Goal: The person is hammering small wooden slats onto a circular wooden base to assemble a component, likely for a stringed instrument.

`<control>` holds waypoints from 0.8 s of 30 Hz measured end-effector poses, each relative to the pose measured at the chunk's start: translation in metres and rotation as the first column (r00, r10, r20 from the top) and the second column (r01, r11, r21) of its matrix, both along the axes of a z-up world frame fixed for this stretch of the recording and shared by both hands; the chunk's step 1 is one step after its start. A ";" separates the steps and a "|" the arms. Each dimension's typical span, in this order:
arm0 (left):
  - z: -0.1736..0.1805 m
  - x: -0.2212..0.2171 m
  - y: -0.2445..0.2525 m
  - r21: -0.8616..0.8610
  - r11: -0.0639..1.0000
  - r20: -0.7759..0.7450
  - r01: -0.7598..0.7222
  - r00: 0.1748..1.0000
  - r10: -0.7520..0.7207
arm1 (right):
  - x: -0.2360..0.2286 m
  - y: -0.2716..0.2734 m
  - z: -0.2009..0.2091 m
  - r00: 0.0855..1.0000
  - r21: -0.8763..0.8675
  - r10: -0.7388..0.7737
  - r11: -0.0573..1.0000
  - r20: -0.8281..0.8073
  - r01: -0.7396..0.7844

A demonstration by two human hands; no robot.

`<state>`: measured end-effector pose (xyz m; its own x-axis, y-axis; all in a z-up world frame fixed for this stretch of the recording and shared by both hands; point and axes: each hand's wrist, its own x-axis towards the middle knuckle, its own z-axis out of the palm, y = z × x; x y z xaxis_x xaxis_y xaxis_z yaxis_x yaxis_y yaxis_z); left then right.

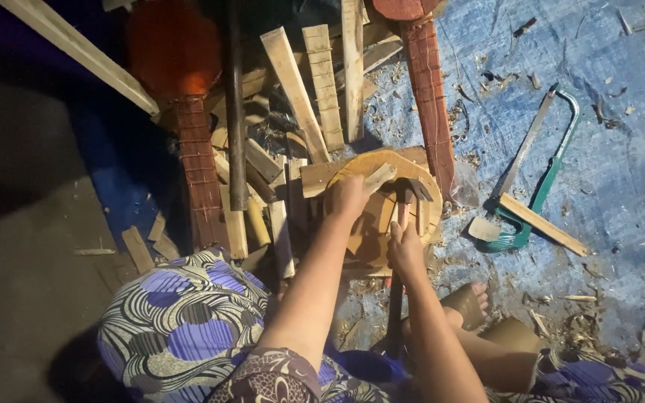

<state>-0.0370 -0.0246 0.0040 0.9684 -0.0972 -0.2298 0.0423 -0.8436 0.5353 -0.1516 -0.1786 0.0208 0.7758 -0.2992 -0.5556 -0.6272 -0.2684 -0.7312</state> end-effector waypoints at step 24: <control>-0.027 -0.023 0.000 -0.203 0.973 0.294 -0.109 0.941 0.166 | 0.002 0.006 0.041 0.995 0.196 -0.094 0.977 0.041 0.084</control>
